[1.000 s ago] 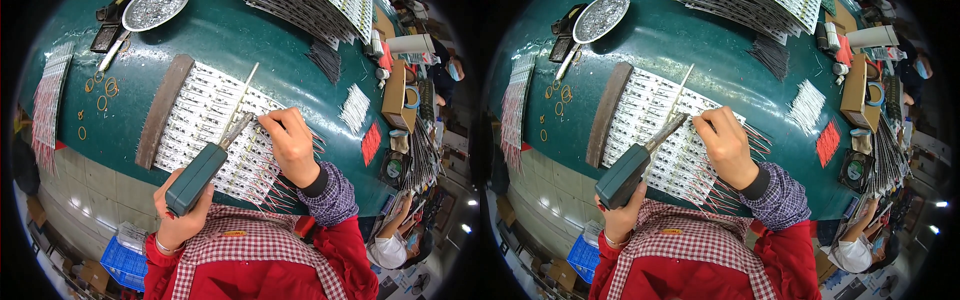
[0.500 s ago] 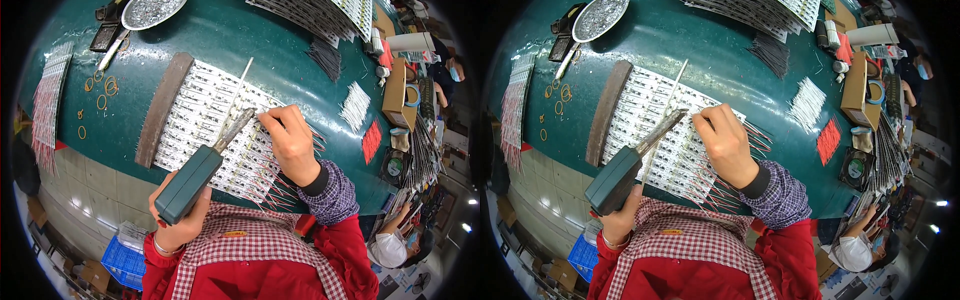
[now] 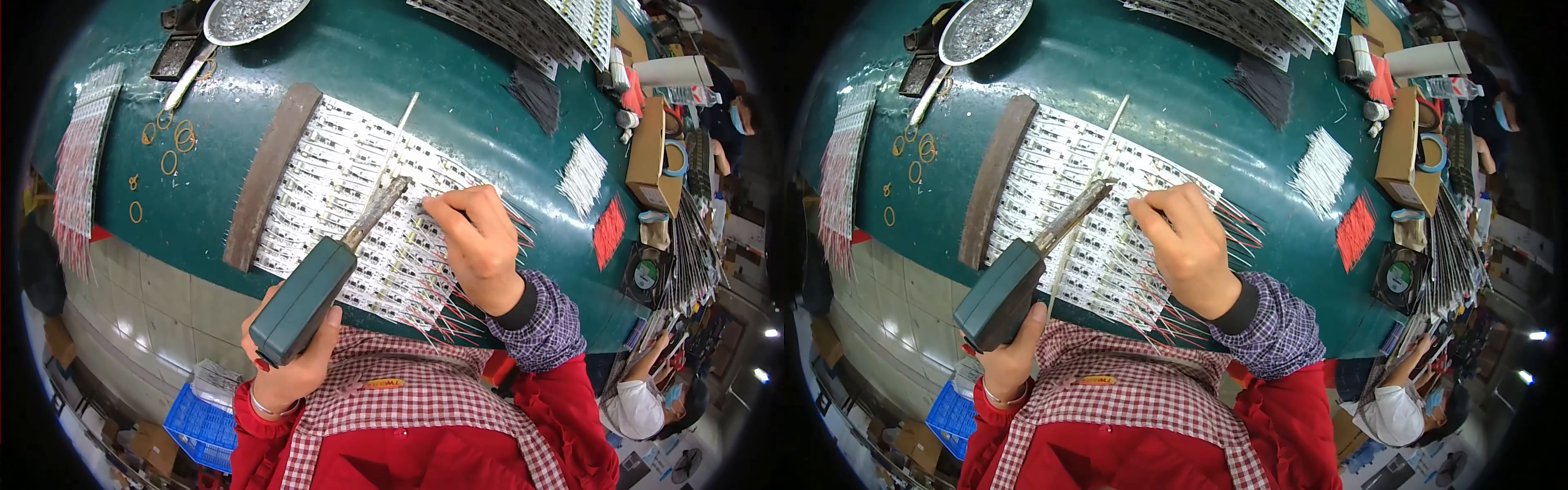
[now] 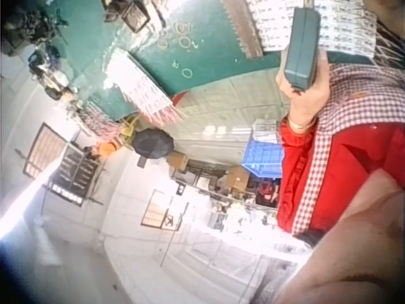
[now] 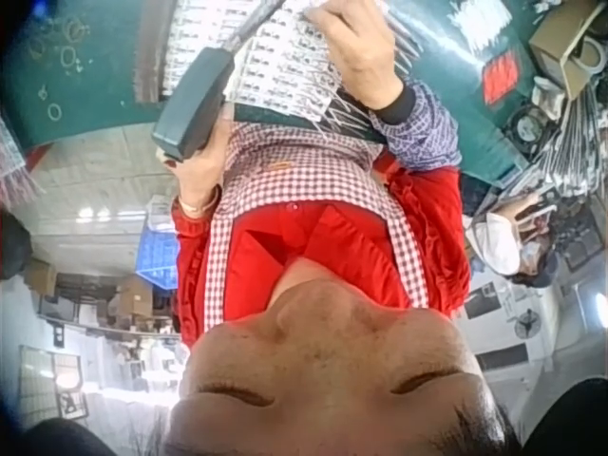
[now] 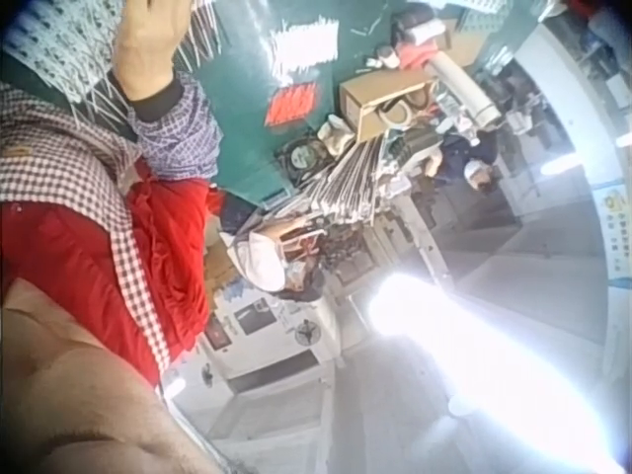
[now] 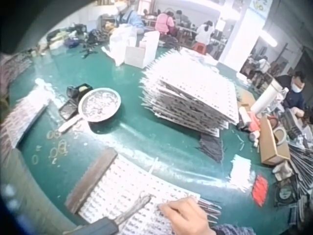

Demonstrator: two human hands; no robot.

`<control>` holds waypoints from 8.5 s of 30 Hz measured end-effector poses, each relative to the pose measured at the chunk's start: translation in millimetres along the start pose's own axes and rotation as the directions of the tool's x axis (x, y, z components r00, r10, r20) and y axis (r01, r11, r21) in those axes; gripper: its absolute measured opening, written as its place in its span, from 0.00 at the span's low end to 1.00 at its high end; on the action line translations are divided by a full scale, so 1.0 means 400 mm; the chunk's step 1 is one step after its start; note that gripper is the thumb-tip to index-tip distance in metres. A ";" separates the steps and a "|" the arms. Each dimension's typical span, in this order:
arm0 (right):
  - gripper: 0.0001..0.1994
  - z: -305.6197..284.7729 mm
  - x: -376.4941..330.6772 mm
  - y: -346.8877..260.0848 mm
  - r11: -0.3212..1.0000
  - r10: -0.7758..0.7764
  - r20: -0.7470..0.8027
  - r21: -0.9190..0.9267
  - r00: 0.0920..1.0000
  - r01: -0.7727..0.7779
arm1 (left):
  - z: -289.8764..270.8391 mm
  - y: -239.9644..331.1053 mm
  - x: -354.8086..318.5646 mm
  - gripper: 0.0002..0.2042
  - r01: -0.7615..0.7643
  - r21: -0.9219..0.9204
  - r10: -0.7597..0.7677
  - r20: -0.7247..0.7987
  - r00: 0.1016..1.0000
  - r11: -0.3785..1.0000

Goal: The person solders wires onto circuit board strips using a soldering iron, picking up wires from the table by hand and positioning them on the boards.

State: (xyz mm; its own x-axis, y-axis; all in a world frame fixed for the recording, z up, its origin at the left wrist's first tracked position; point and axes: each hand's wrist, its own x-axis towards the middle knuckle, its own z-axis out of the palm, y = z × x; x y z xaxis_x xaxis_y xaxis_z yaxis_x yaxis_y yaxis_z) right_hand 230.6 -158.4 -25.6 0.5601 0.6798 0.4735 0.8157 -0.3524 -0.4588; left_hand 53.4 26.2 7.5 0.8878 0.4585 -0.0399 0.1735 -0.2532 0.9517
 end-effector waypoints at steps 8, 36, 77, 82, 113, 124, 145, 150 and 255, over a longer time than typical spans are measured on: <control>0.20 0.009 -0.012 -0.001 0.998 0.052 0.071 0.028 0.996 -0.054 | -0.010 0.005 -0.010 0.11 0.059 0.048 -0.062 0.066 0.996 0.997; 0.16 0.005 -0.004 -0.006 0.999 0.032 0.128 -0.042 0.991 -0.027 | -0.007 -0.024 -0.040 0.11 0.048 -0.016 -0.049 -0.036 0.998 0.999; 0.15 0.015 -0.030 -0.030 0.996 0.002 0.109 -0.086 0.994 0.007 | -0.024 -0.032 -0.060 0.09 -0.050 0.131 0.033 0.132 0.991 0.990; 0.15 0.013 -0.030 -0.033 0.997 0.007 0.120 -0.080 0.993 0.002 | -0.016 -0.026 -0.059 0.08 -0.029 0.134 0.014 0.113 0.993 0.991; 0.16 0.013 -0.036 -0.062 1.000 0.017 0.087 0.003 0.996 -0.017 | -0.039 -0.047 -0.116 0.12 0.062 0.027 -0.063 0.042 0.997 0.998; 0.16 0.016 -0.039 -0.062 1.000 0.014 0.116 -0.023 0.993 -0.011 | -0.035 -0.041 -0.101 0.10 -0.008 0.085 -0.001 0.105 0.994 0.996; 0.15 0.020 -0.042 -0.071 0.997 -0.006 0.103 -0.076 0.995 0.014 | -0.052 -0.059 -0.150 0.12 0.060 0.047 -0.061 0.012 0.998 0.997; 0.15 0.016 -0.043 -0.083 0.997 -0.001 0.068 -0.083 0.998 0.007 | -0.052 -0.067 -0.148 0.12 0.035 0.048 -0.036 0.023 0.999 0.998; 0.15 0.027 -0.070 -0.115 0.997 0.026 0.103 -0.080 0.994 -0.018 | -0.052 -0.072 -0.168 0.11 0.006 0.043 -0.008 0.043 0.999 0.999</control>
State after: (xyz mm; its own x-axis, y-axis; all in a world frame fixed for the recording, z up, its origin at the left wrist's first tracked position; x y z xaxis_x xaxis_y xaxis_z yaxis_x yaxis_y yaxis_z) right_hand 175.9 -154.5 -25.8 0.5633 0.7331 0.3810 0.8144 -0.4151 -0.4055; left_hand -19.9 20.2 -11.0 0.9039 0.4234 -0.0601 0.1968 -0.2870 0.9375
